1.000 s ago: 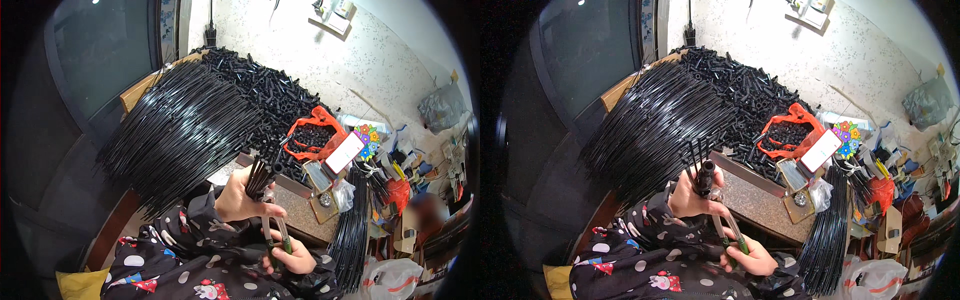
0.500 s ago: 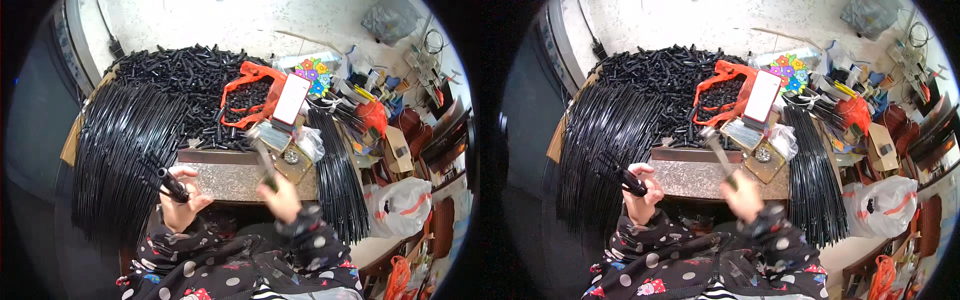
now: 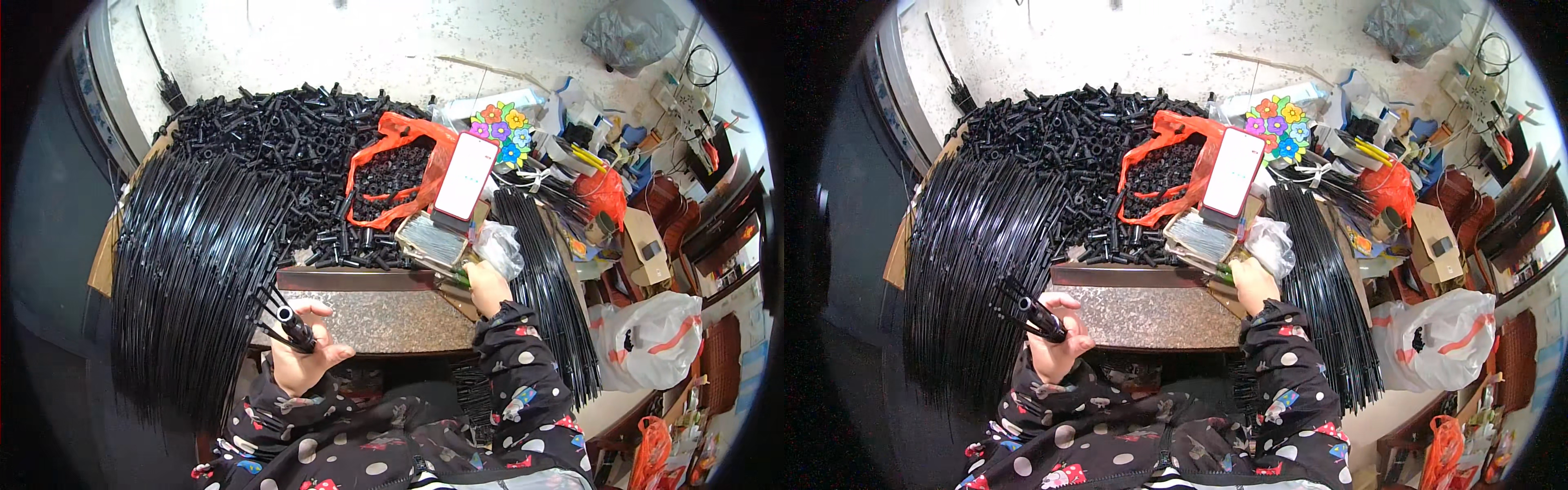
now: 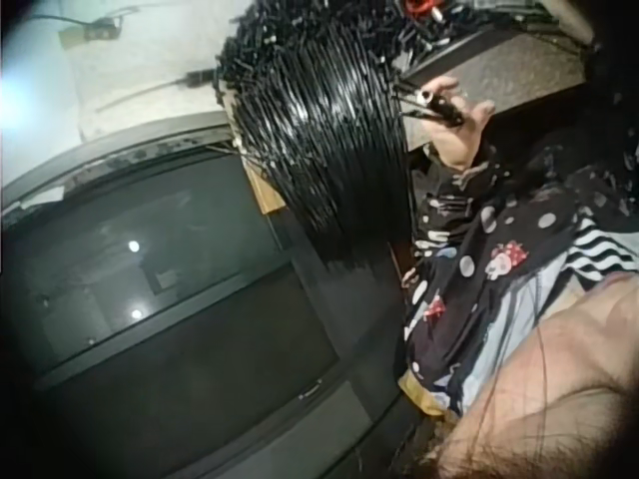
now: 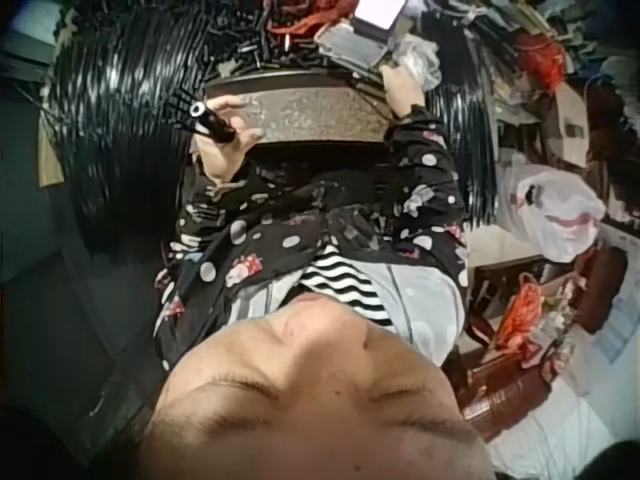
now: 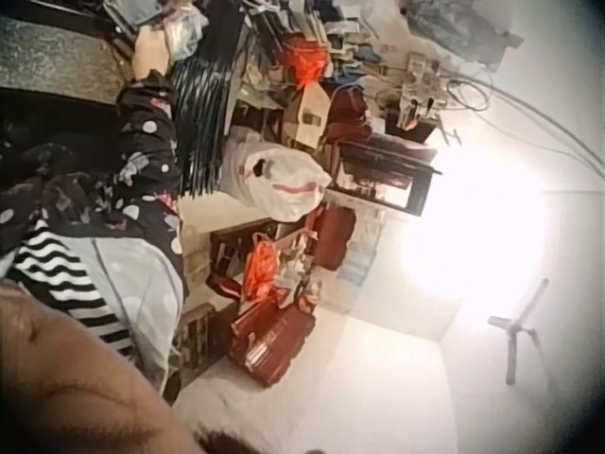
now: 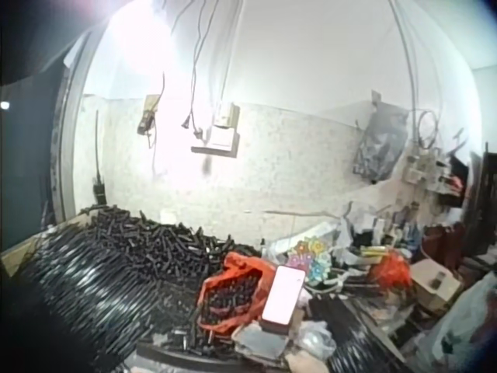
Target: Cutting, organizing, and bundling black wire harnesses at a workbench.
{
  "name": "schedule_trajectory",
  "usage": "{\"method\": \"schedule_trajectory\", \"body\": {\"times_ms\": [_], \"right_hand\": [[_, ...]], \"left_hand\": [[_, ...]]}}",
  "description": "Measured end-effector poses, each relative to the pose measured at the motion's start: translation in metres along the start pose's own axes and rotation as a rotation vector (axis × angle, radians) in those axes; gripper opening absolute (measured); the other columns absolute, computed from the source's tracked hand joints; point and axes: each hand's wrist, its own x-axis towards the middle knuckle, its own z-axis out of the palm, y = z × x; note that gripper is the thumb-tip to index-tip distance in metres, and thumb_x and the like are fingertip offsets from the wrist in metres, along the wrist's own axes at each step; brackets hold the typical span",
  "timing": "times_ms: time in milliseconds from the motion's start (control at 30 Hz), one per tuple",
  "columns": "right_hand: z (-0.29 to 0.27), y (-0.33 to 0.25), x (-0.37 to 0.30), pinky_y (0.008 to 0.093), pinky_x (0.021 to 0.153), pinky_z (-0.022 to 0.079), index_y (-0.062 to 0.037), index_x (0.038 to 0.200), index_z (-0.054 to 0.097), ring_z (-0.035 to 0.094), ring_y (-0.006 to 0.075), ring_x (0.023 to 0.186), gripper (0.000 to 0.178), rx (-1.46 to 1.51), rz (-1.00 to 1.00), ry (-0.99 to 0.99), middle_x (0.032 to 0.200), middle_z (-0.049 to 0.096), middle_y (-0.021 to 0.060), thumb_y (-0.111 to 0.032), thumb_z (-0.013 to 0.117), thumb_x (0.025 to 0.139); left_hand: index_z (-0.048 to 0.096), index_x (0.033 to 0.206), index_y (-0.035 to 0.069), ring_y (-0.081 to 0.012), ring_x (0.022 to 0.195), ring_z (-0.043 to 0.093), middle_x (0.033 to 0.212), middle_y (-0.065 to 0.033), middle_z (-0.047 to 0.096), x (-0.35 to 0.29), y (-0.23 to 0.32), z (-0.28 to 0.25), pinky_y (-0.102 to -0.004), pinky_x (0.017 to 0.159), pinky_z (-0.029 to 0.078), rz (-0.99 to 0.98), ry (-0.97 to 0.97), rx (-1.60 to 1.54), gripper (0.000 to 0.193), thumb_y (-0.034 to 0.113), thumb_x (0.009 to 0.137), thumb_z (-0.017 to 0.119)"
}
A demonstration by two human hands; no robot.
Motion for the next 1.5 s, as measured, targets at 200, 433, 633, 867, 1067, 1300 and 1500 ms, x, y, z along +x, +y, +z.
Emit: {"method": "schedule_trajectory", "body": {"times_ms": [200,433,633,867,1067,1300,1500], "right_hand": [[0.003,0.007,-0.004,0.0416,0.071,0.044,-0.0041,0.097,0.052,0.054,0.0351,0.081,0.034,0.092,0.05,0.016,0.083,0.054,0.0165,0.004,0.057,0.064],[-0.038,-0.047,-0.006,0.0334,0.054,0.045,-0.0029,0.09,0.053,0.056,0.0247,0.058,0.015,0.716,0.43,0.363,0.073,0.059,0.0123,-0.004,0.06,0.077],[-0.111,-0.193,-0.038,0.0251,0.048,0.044,-0.0015,0.088,0.047,0.054,0.0139,0.056,0.019,1.812,0.437,0.262,0.07,0.056,0.0081,0.005,0.06,0.076],[-0.115,-0.229,-0.054,0.0228,0.06,0.043,-0.0044,0.091,0.045,0.052,0.0107,0.064,0.023,1.849,0.289,0.317,0.072,0.052,0.0018,-0.004,0.064,0.077],[-0.119,-0.231,-0.061,0.0245,0.069,0.045,-0.0023,0.092,0.045,0.056,0.013,0.072,0.023,1.865,0.233,0.24,0.078,0.056,0.0057,0.003,0.062,0.078],[-0.108,-0.235,-0.06,0.0258,0.07,0.045,-0.0003,0.095,0.044,0.056,0.0135,0.078,0.025,1.322,-0.039,0.496,0.085,0.054,0.0065,0.004,0.062,0.077],[-0.149,-0.22,-0.056,0.0208,0.05,0.04,-0.0019,0.095,0.046,0.051,0.0102,0.056,0.016,1.772,0.28,-0.093,0.07,0.053,0.0048,-0.003,0.056,0.082]], "left_hand": [[0.049,0.098,-0.001,0.0,0.052,0.038,0.057,0.0083,0.041,-0.004,-0.007,0.001,-0.0168,0.048,0.029,0.056,-0.044,0.081,0.046,0.004,0.063,0.079],[0.055,0.095,0.003,-0.0001,0.056,0.038,0.062,0.0077,0.044,-0.01,0.019,0.013,-0.0168,0.05,0.031,0.064,-0.276,0.234,0.04,0.009,0.064,0.08],[0.049,0.115,-0.001,0.0008,0.054,0.041,0.058,0.0082,0.048,-0.019,0.027,0.057,-0.0157,0.049,0.031,0.08,-0.206,0.136,0.057,0.004,0.066,0.077],[0.04,0.117,-0.008,-0.0035,0.069,0.056,0.071,0.0001,0.062,-0.041,0.035,0.057,-0.0181,0.065,0.044,0.011,-0.18,-0.02,0.06,0.008,0.071,0.074],[0.037,0.121,-0.007,-0.0016,0.066,0.053,0.069,0.0019,0.06,-0.047,0.039,0.049,-0.0164,0.061,0.042,0.095,-0.181,0.133,0.071,0.016,0.068,0.078],[0.039,0.124,-0.001,-0.0078,0.085,0.055,0.096,-0.0071,0.061,-0.047,0.042,0.047,-0.0256,0.076,0.045,0.078,-0.108,0.123,0.073,0.019,0.066,0.079],[0.05,0.109,0.001,-0.0021,0.075,0.048,0.079,0.0043,0.052,-0.039,0.069,0.014,-0.0191,0.066,0.04,0.145,-0.278,0.1,0.048,0.012,0.07,0.075]]}}
